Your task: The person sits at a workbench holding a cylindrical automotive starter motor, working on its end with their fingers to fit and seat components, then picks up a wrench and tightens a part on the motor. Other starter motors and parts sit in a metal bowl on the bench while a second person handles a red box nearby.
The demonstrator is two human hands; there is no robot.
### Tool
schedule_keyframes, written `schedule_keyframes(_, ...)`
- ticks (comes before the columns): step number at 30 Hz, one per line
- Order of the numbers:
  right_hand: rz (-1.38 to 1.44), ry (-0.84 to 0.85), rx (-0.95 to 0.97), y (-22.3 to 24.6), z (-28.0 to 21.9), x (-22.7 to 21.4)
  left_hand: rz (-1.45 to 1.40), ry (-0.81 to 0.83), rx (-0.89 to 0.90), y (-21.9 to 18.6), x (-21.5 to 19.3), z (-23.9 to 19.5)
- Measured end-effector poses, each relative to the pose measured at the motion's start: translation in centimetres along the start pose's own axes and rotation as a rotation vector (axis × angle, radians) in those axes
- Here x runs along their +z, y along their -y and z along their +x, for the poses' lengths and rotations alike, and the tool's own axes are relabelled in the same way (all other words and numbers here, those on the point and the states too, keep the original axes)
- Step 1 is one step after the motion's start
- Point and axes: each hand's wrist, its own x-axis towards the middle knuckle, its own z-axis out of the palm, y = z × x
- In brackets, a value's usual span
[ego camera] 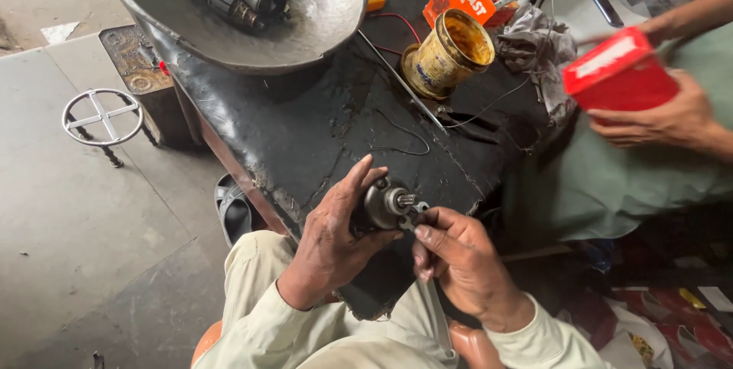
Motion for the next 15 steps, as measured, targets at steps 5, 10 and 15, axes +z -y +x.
schedule_keyframes(5, 0.15, -0.013, 0.006, -0.7, -0.7, 1.8, 0.018, -0.024, -0.001, 0.2, 0.3, -0.1)
schedule_keyframes(10, 0.233, -0.042, 0.018, -1.2, -1.3, 3.1, 0.052, -0.046, 0.024, 0.1, 0.5, -0.2)
schedule_keyframes(15, 0.235, -0.172, 0.013, -2.2, -1.8, 4.3, 0.125, -0.05, 0.057, -0.1, 0.7, -0.2)
